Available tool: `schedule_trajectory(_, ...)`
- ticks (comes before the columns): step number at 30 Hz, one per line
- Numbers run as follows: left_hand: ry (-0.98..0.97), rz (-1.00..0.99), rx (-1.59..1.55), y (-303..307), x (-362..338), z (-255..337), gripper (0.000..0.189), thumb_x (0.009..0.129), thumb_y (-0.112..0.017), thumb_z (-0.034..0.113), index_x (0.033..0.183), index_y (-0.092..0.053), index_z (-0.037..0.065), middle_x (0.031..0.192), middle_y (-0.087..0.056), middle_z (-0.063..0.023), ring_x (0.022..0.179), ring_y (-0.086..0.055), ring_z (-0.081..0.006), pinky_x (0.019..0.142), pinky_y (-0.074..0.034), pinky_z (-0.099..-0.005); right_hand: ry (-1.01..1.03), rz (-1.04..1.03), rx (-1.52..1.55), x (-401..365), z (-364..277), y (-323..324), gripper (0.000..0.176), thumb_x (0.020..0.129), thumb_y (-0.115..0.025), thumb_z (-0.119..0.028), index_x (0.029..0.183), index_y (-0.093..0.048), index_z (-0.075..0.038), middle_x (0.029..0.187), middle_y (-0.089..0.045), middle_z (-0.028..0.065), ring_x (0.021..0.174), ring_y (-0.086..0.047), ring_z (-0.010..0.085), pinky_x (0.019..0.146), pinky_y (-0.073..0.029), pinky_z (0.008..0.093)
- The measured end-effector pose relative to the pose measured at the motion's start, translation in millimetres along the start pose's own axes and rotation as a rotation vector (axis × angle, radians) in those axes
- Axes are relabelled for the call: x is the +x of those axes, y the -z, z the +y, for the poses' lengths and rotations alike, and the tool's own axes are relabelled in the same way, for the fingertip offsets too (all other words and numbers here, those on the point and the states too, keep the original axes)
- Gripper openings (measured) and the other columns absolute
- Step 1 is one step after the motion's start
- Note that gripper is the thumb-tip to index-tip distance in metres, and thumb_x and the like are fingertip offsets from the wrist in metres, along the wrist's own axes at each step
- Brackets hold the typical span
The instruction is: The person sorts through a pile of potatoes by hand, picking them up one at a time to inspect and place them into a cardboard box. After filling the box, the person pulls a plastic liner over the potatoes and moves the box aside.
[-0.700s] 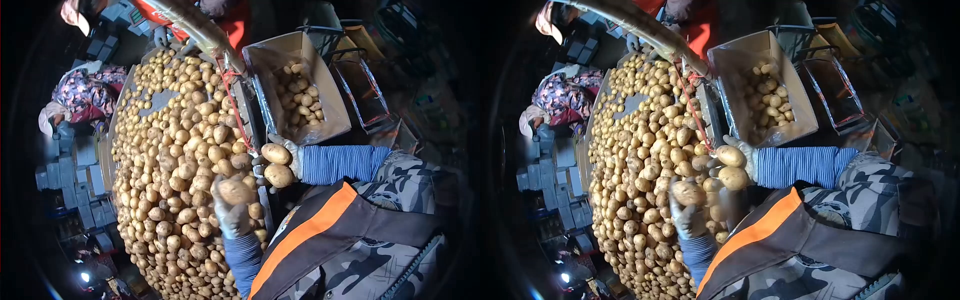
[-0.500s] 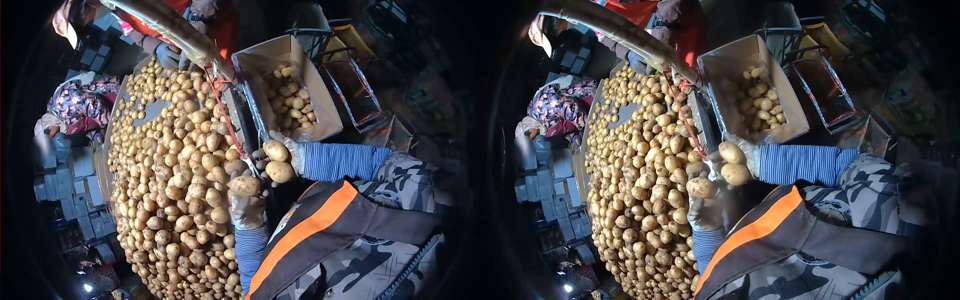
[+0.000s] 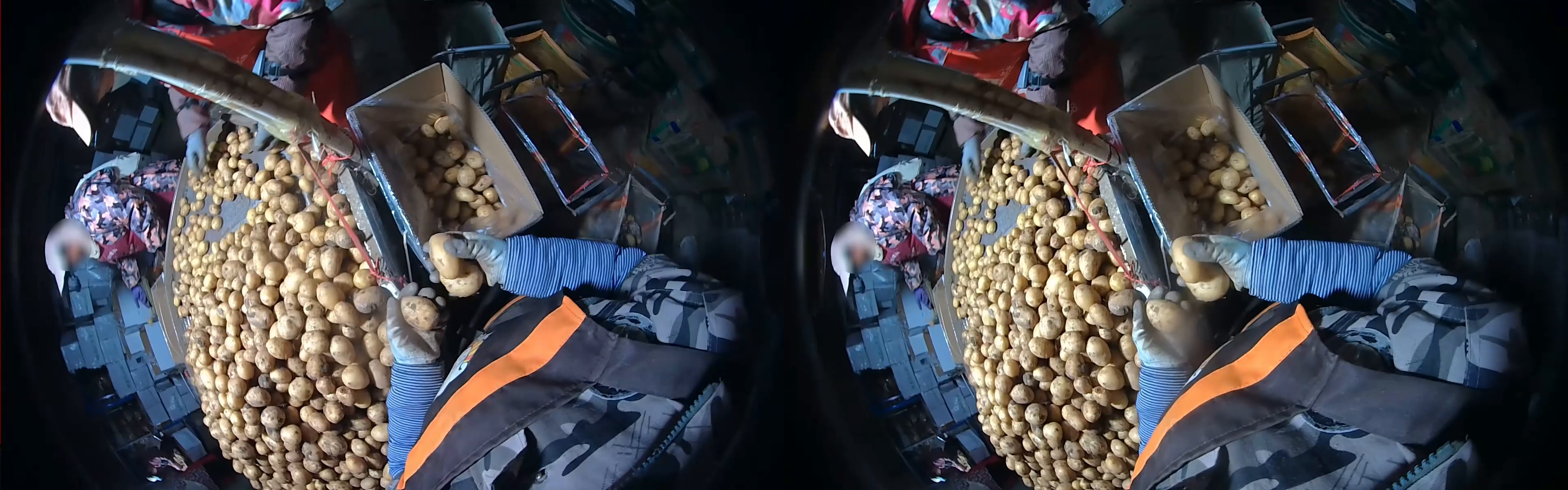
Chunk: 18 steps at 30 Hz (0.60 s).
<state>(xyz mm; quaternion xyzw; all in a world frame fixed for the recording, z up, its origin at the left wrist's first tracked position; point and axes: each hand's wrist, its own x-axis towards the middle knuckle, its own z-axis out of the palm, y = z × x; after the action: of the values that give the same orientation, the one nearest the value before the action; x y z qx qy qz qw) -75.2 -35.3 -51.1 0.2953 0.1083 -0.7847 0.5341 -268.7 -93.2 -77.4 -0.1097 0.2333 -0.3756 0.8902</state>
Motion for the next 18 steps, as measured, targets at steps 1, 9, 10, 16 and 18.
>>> schedule_trajectory(1,0.024,-0.027,-0.040,4,2,1,0.040,0.095,-0.050,0.038,0.109,-0.053,0.000,0.100,-0.063,-0.0223,0.084,-0.062,-0.0347,0.071,-0.056,-0.0433,0.026,0.028,-0.089,-3,-4,-3,0.062,0.072,-0.080,-0.041,0.115,-0.055,-0.003,0.101,-0.063,0.0104,0.091,-0.065,0.0240,0.077,-0.056,0.0373)
schedule_trajectory(9,-0.062,-0.017,0.001,3,3,4,0.047,0.099,-0.040,0.039,0.127,-0.046,0.002,0.110,-0.059,-0.0245,0.093,-0.060,-0.0387,0.076,-0.055,-0.0457,-0.038,0.290,0.164,9,-31,47,0.071,0.082,-0.053,-0.065,0.123,-0.050,-0.007,0.101,-0.064,0.0138,0.086,-0.067,0.0336,0.056,-0.058,0.0532)
schedule_trajectory(10,-0.073,-0.017,0.023,3,3,5,0.048,0.099,-0.038,0.039,0.130,-0.044,0.002,0.113,-0.058,-0.0250,0.095,-0.060,-0.0395,0.077,-0.054,-0.0468,-0.119,0.221,0.203,12,-32,57,0.069,0.082,-0.056,-0.062,0.124,-0.049,-0.007,0.102,-0.063,0.0143,0.085,-0.067,0.0335,0.054,-0.059,0.0522)
schedule_trajectory(16,-0.076,-0.040,0.198,24,10,13,0.051,0.098,-0.040,0.035,0.140,-0.032,0.007,0.133,-0.047,-0.0196,0.115,-0.053,-0.0347,0.090,-0.049,-0.0505,-0.052,0.081,-0.421,6,7,24,0.072,0.079,-0.076,-0.015,0.139,-0.037,-0.008,0.126,-0.051,0.0148,0.070,-0.063,0.0142,0.054,-0.054,0.0253)
schedule_trajectory(18,-0.034,-0.110,0.433,38,11,13,0.061,0.095,-0.046,0.037,0.145,-0.024,0.009,0.139,-0.041,-0.0160,0.119,-0.049,-0.0308,0.093,-0.046,-0.0467,-0.117,0.013,-0.584,-7,-4,-7,0.083,0.078,-0.078,-0.015,0.144,-0.029,-0.006,0.134,-0.045,0.0155,0.074,-0.059,0.0109,0.066,-0.054,0.0256)
